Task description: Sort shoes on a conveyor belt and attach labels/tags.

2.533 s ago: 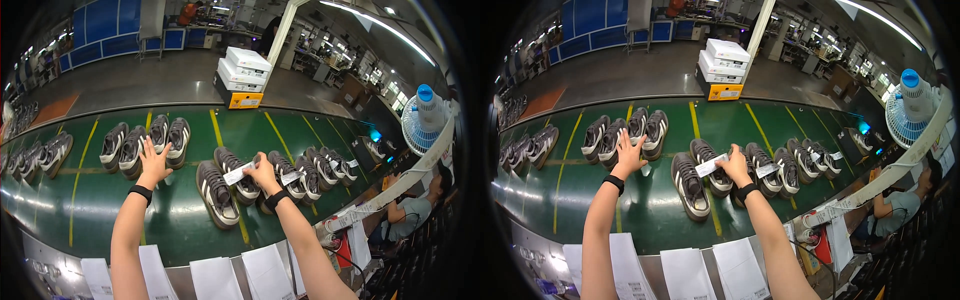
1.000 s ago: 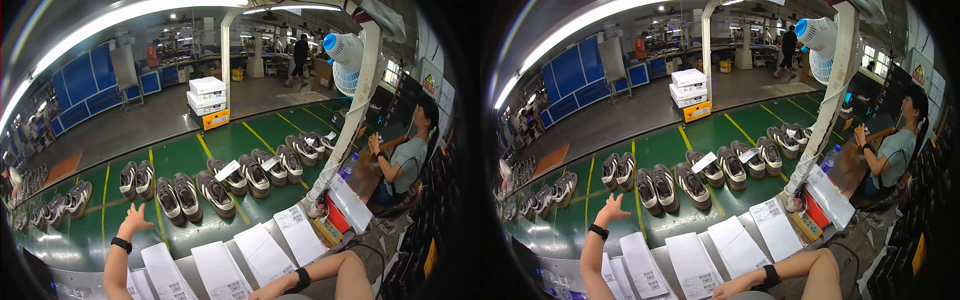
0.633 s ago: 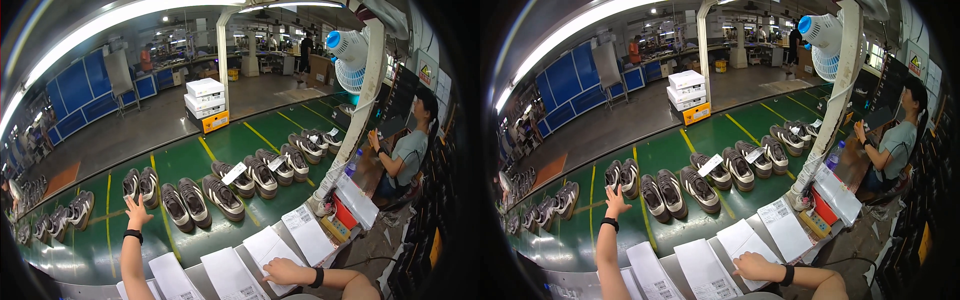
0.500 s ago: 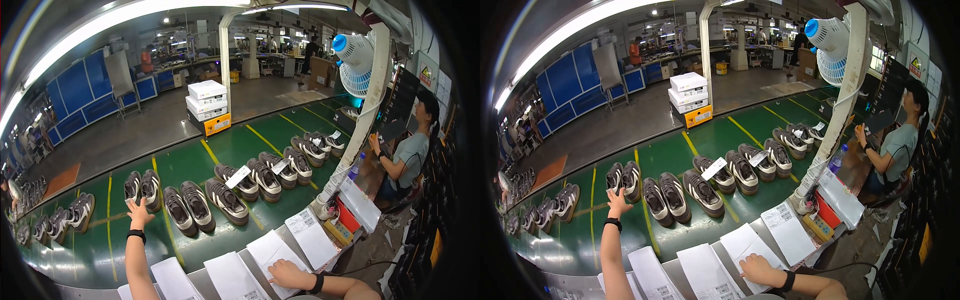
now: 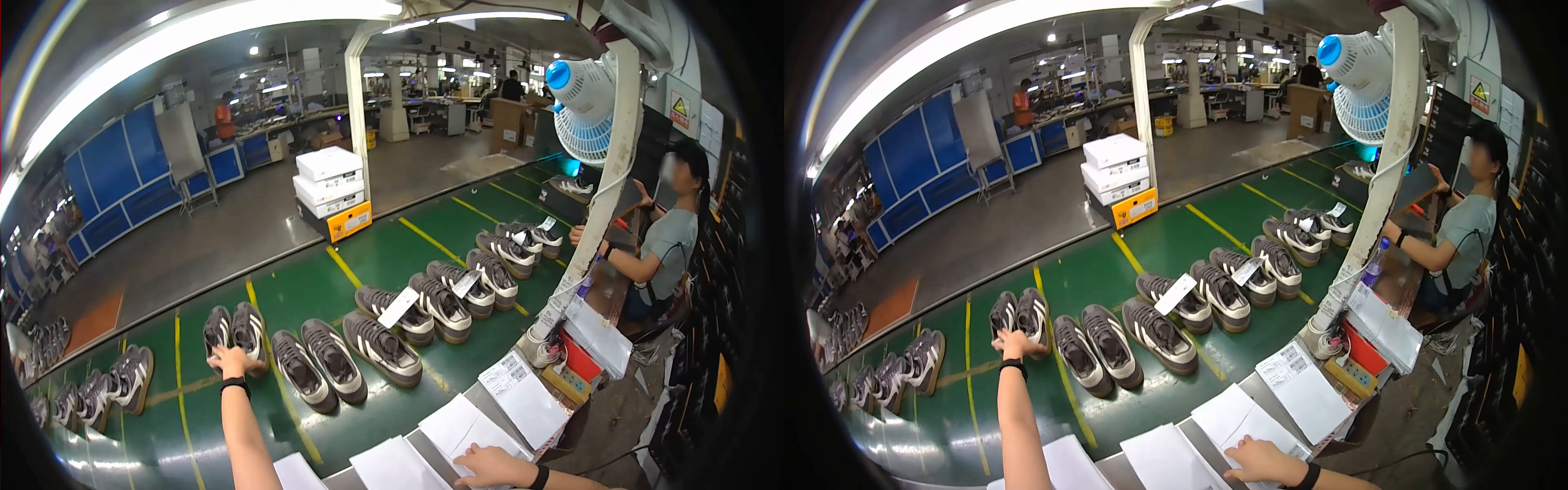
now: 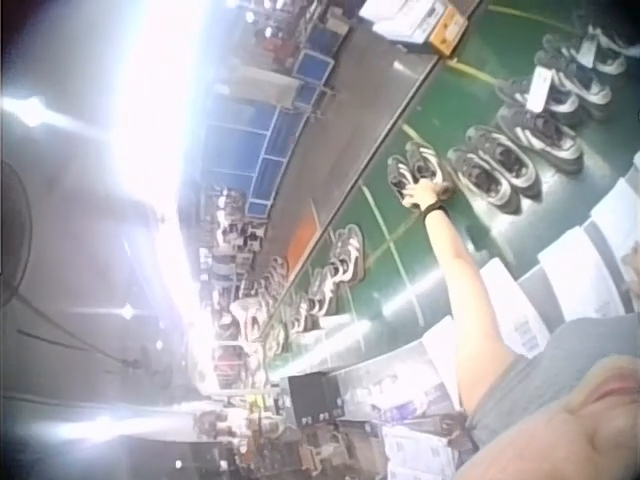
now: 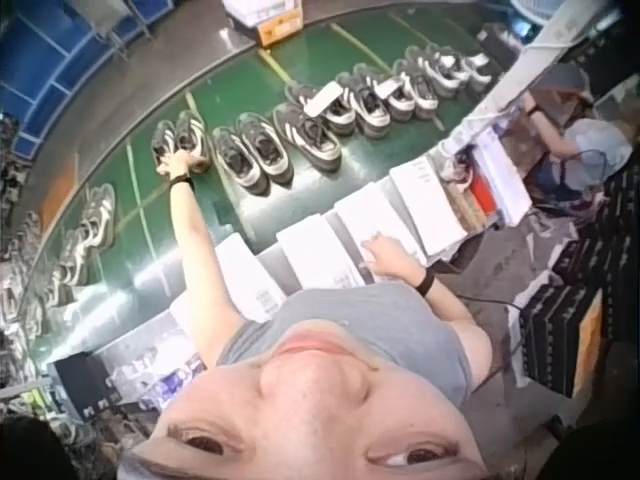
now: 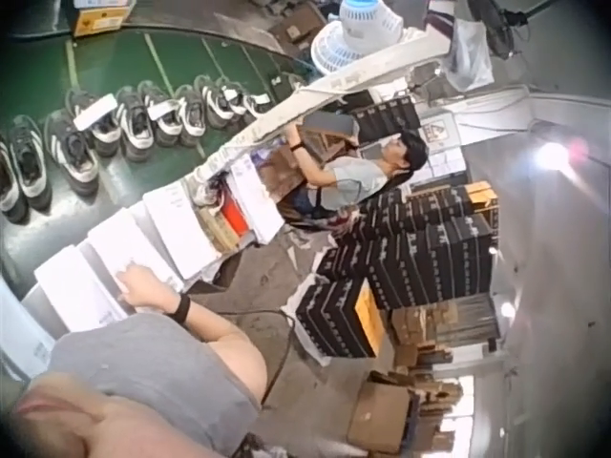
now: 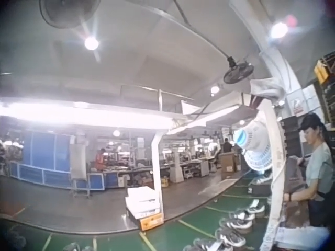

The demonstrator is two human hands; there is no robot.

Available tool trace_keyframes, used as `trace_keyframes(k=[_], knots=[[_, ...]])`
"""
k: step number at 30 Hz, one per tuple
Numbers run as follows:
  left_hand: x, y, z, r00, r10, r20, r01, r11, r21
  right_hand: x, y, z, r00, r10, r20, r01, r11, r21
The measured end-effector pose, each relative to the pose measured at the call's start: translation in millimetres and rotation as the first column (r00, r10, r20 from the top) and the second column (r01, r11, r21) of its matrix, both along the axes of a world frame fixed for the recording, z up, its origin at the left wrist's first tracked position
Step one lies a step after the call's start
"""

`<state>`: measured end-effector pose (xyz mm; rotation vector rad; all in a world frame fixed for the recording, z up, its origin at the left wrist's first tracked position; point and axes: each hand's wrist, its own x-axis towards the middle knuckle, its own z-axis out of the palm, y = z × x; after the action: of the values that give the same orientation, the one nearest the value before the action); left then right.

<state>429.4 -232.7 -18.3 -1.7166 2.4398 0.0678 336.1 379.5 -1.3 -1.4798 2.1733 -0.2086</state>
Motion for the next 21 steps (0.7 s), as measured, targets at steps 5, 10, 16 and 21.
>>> trace_keyframes(k=[5,10,16,21], knots=[[-0.4,17.3,18.2,1.0,-0.02,0.019,0.021,0.999,-0.036,11.4,6.3,-1.8,0.984,-0.169,0.057,0.176,0.973,-0.149],[18.3,34.5,37.4,0.997,-0.049,-0.054,0.046,0.998,-0.048,4.9,6.3,-20.3,0.995,-0.076,0.058,0.073,0.996,0.047],[92.1,49.7,67.4,0.99,-0.137,-0.037,0.133,0.987,-0.09,5.5,4.8,-3.2,0.998,-0.019,0.056,0.02,1.0,-0.013],[167.1,42.8,85.9,0.981,-0.054,0.184,0.071,0.994,-0.086,9.6,4.2,-11.8,0.997,0.08,-0.006,-0.08,0.997,-0.023]])
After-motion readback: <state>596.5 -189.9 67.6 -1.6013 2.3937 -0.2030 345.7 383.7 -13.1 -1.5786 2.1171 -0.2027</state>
